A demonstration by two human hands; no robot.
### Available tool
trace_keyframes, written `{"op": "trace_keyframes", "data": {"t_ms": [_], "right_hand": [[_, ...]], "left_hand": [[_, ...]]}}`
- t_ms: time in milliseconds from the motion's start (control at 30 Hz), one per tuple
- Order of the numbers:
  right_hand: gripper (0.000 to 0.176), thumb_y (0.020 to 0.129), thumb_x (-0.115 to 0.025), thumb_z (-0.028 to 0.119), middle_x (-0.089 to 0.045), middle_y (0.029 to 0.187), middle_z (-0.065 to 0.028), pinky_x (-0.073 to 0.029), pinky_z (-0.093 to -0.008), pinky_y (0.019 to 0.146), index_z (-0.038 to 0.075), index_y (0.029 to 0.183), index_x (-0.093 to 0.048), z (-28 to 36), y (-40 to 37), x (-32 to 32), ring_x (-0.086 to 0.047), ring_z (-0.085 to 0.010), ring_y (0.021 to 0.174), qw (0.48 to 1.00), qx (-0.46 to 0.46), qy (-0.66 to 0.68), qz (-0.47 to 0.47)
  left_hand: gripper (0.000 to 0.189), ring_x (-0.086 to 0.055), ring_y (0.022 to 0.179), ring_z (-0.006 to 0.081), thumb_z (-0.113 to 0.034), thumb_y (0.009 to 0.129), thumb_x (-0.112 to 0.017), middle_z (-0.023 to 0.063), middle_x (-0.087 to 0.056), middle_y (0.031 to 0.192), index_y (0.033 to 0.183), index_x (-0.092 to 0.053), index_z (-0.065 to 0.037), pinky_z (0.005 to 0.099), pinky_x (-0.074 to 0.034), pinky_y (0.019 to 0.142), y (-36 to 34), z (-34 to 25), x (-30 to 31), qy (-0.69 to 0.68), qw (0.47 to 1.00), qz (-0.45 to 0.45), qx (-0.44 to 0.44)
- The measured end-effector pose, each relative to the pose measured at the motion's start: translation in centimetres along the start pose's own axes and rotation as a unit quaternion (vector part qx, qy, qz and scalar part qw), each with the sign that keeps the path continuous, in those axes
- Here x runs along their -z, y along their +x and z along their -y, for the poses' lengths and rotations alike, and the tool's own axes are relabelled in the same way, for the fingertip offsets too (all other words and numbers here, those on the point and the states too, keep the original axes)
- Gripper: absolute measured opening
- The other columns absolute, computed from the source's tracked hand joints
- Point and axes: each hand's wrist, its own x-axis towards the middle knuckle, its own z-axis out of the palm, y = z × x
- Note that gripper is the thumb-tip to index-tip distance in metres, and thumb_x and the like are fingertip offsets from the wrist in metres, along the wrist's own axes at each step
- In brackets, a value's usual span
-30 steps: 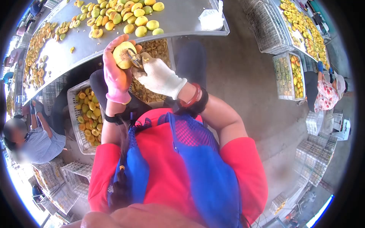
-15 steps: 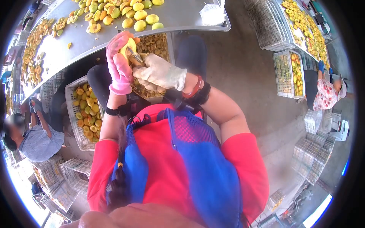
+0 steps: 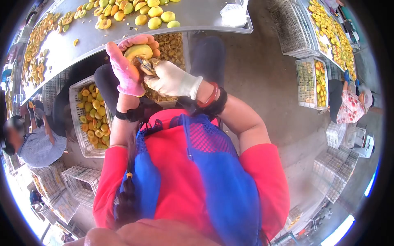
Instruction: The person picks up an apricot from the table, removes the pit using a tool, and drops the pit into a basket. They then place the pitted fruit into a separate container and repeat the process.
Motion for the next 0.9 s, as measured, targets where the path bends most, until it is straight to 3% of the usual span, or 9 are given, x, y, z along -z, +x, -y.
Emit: {"op": "trace_keyframes", "data": {"t_ms": [67,200,367,500,633,733,800,833,900], "right_hand": [[0.015,0.093,-0.057,0.015,-0.059,0.077,-0.0148,-0.048,-0.0402,0.067,0.001,0.099,-0.056,-2.0,0.4,-0.7,-0.057,-0.0254,0.069,0.988,0.096,-0.11,-0.055],[0.018,0.091,-0.06,0.014,-0.063,0.086,-0.0227,-0.05,-0.0413,0.07,0.0,0.103,-0.057,2.0,-0.1,0.6,-0.061,-0.0352,0.075,0.993,-0.09,0.049,0.054],[0.019,0.089,-0.061,0.013,-0.066,0.091,-0.0249,-0.051,-0.0437,0.071,0.002,0.103,-0.058,-1.7,0.2,-0.6,-0.064,-0.0442,0.085,0.976,0.079,-0.192,-0.066],[0.02,0.089,-0.061,0.013,-0.064,0.079,-0.0254,-0.051,-0.0457,0.065,-0.003,0.101,-0.058,-2.1,0.6,-0.3,-0.063,-0.0446,0.072,0.98,0.138,-0.137,-0.033],[0.014,0.094,-0.06,0.016,-0.06,0.07,-0.0109,-0.046,-0.0367,0.052,0.003,0.097,-0.058,-1.4,-0.1,0.1,-0.056,-0.0245,0.054,0.995,-0.065,0.064,0.046],[0.007,0.098,-0.057,0.019,-0.044,0.065,0.0062,-0.032,-0.0229,0.042,0.014,0.1,-0.053,-0.1,-0.6,1.0,-0.042,-0.0034,0.049,0.939,-0.226,0.215,0.144],[0.014,0.099,-0.059,0.022,-0.038,0.059,0.0062,-0.023,-0.0234,0.035,0.012,0.094,-0.051,-1.3,-0.8,0.5,-0.033,-0.0048,0.042,0.927,-0.231,0.252,0.155],[0.014,0.099,-0.059,0.021,-0.037,0.059,0.0064,-0.023,-0.0231,0.035,0.012,0.094,-0.05,-1.9,-0.8,0.4,-0.032,-0.0048,0.042,0.909,-0.235,0.295,0.179],[0.013,0.099,-0.058,0.02,-0.035,0.059,0.0069,-0.023,-0.0225,0.035,0.014,0.093,-0.049,-2.5,-0.5,0.1,-0.03,-0.0043,0.041,0.912,-0.234,0.281,0.184]], "left_hand": [[0.082,-0.067,0.077,0.028,-0.071,0.097,-0.033,0.0184,-0.069,0.094,0.098,-0.066,0.003,0.0373,-0.056,0.072,0.1,0.7,0.7,-0.025,0.999,0.014,-0.023],[0.082,-0.066,0.074,0.0271,-0.07,0.098,-0.031,0.0195,-0.068,0.093,0.098,-0.065,0.004,0.0358,-0.055,0.071,0.4,1.5,1.4,0.081,0.982,0.055,-0.161],[0.086,-0.064,0.071,0.024,-0.072,0.098,-0.026,0.0179,-0.068,0.09,0.094,-0.066,0.004,0.0336,-0.054,0.069,0.0,0.2,0.1,0.103,0.992,0.001,-0.066],[0.082,-0.065,0.069,0.0186,-0.057,0.103,-0.017,0.0118,-0.069,0.08,0.088,-0.069,0.005,0.0284,-0.053,0.071,0.3,0.9,0.6,0.062,0.997,0.027,-0.042],[0.084,-0.066,0.074,0.0192,-0.057,0.104,-0.016,0.0119,-0.07,0.084,0.092,-0.071,0.005,0.0299,-0.053,0.074,0.8,1.0,2.0,0.106,0.988,0.111,-0.031],[0.058,-0.067,0.08,0.0225,-0.039,0.106,-0.032,0.014,-0.071,0.09,0.093,-0.071,0.002,0.0328,-0.054,0.075,1.7,2.5,3.3,0.172,0.951,0.194,-0.169],[0.043,-0.068,0.081,0.0239,-0.033,0.103,-0.044,0.0154,-0.07,0.093,0.094,-0.071,-0.001,0.033,-0.054,0.073,1.9,1.5,3.7,0.306,0.89,0.241,-0.235],[0.043,-0.068,0.099,0.0235,-0.029,0.103,-0.042,0.017,-0.071,0.101,0.099,-0.069,0.003,0.0341,-0.053,0.088,1.8,0.9,4.1,0.345,0.865,0.279,-0.235],[0.038,-0.066,0.071,0.0217,-0.032,0.102,-0.05,0.0146,-0.069,0.084,0.094,-0.071,-0.001,0.0316,-0.053,0.069,1.0,1.0,4.4,0.293,0.921,0.218,-0.135]]}}
